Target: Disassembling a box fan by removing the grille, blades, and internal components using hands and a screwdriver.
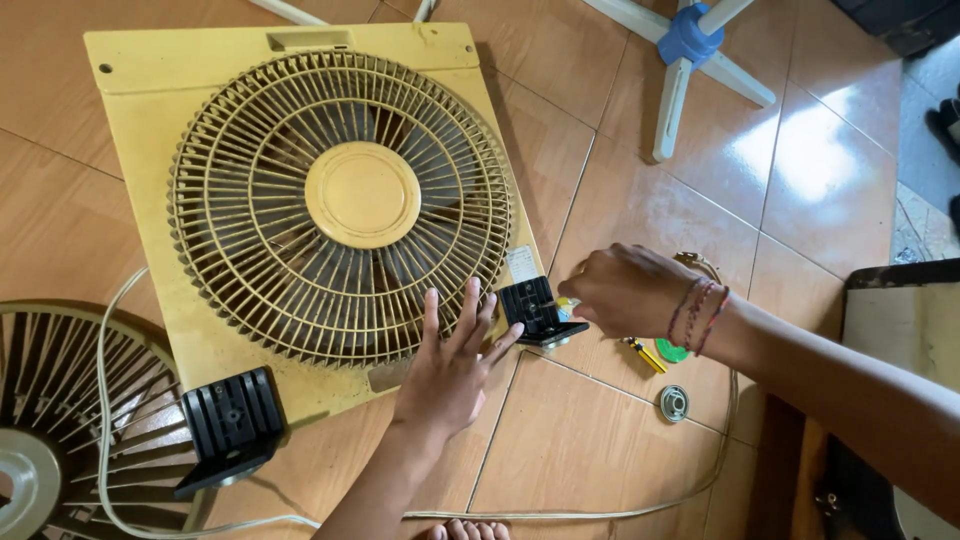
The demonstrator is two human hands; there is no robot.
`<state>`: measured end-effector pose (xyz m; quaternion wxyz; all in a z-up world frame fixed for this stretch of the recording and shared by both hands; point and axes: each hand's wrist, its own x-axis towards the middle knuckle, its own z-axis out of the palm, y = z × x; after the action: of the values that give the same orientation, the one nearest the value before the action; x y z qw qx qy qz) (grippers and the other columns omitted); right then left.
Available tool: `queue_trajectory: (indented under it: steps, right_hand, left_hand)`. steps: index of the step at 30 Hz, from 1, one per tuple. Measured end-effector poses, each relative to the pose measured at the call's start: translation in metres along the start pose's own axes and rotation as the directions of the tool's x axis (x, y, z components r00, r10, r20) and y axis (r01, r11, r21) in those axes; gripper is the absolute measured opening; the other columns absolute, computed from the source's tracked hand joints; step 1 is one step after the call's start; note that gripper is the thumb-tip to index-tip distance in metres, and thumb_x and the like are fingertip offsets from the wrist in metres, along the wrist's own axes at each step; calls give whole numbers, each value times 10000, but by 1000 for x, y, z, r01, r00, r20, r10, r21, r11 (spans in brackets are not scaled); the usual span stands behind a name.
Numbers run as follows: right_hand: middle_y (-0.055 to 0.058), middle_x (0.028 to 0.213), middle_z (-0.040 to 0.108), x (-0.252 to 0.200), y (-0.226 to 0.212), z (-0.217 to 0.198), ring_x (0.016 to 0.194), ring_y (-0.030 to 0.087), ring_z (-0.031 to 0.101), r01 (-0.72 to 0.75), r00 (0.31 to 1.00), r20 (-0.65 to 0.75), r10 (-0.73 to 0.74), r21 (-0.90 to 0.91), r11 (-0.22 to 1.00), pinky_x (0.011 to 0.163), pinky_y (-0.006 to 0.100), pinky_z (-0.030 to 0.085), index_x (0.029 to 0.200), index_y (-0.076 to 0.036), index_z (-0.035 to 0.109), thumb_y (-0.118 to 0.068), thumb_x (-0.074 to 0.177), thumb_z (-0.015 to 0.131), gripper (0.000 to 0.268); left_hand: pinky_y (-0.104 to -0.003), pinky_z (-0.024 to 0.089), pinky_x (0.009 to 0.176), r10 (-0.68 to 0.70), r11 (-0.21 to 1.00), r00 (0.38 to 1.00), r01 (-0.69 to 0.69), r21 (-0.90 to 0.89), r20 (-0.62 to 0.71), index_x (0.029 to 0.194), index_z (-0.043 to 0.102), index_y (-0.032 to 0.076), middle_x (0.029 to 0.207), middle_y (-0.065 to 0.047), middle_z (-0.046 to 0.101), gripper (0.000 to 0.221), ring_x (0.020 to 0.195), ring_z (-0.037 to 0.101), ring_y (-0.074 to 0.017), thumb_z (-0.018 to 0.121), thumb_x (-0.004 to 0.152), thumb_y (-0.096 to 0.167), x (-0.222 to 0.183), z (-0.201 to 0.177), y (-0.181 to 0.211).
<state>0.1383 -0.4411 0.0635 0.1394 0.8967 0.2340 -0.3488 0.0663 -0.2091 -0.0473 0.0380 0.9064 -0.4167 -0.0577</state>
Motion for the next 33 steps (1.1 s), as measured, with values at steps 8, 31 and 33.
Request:
queue_trajectory:
  steps: [8,31,33]
  right_hand:
    - [179,807,734,-6,-13,8,757,430,744,-102,995,-4,102,17,995,672,464,631,1063,-159,724,-344,924,617,255]
    - [151,836,753,-1,-35,-14,675,257,734,123,973,-148,-176,-308,943,643,354,602,892,-81,692,-233,920,570,197]
    - [137,772,751,-3,-32,-12,509,198,692,-15,983,-185,-1,-88,996,541,310,585,990,-54,701,-120,861,557,205]
  left_hand:
    - [-781,144,1137,22,999,996,-18,51,-86,1538,391,290,1572,-204,377,811,1539,132,-452,691,794,405,-2,13,0]
    - [-808,155,1133,-38,999,956,28,-39,-290,1466,463,250,1589,-224,351,919,1521,136,-471,764,628,479,4,38,6]
    - [-828,91,1135,-54,988,967,15,-154,-248,1464,445,231,1606,-217,272,945,1533,41,-458,804,604,385,4,41,7]
